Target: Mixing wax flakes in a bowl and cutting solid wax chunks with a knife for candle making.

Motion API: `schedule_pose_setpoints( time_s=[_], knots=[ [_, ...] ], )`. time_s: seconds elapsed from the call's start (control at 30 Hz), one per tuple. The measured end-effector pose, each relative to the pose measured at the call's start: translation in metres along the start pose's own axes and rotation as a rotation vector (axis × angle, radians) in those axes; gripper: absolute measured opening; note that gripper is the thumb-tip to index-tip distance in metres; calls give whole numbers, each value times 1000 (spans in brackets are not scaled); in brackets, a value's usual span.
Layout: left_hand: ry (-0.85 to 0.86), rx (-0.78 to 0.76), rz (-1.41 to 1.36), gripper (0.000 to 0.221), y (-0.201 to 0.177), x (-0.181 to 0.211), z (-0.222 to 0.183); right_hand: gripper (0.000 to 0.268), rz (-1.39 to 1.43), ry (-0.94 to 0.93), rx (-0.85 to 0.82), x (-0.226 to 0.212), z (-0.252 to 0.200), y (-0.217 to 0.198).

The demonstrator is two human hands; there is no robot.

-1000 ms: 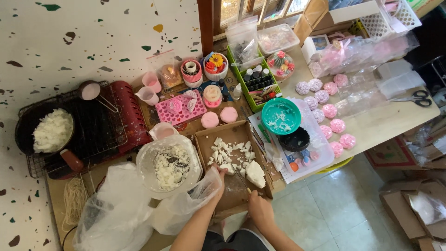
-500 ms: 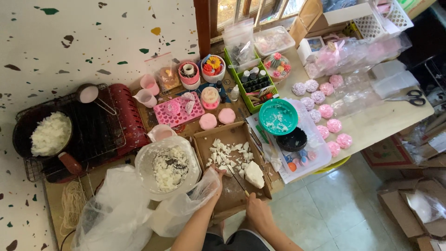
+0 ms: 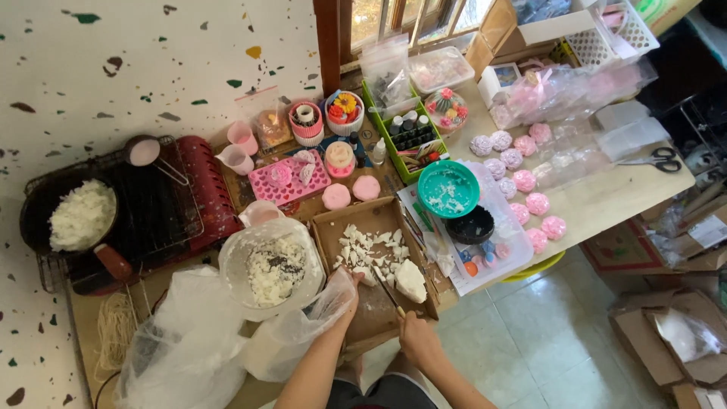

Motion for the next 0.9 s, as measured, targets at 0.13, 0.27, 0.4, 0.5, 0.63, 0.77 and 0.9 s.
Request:
schedule_pose_setpoints(
  time_s=[0.13,0.27,0.4,0.5,0.63,0.77,0.9],
  knots=[
    [-5,-8,56,42,2,2,0,38,28,16,24,-2,-3,2],
    [-18,-19,116,45,3,0,-5,40,22,34,5,0,-1,21],
    [-24,-21,143,46,-14,17,-13,40,48,12,42,13,11,52],
    [42,-8,101,43,-28,36,-26,37,61,36,12,16,19,64],
    [148,19,38,42,-37,52,-31,31,22,125,-19,16,23,66],
    [235,37,-12,45,-31,46,-26,32,9,166,-47,15,16,50],
    [60,-241,-3,62,-28,34,-31,37,56,129,11,9,-6,34]
  ],
)
Point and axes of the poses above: each hand's wrist, its own z-axis towards the middle knuckle, its own y-axis out of the palm, x = y × z, the point moved 2 cm from there along z, towards the middle knuckle, and after that the axes turned 6 degrees about -y, right-handed, at the moved point
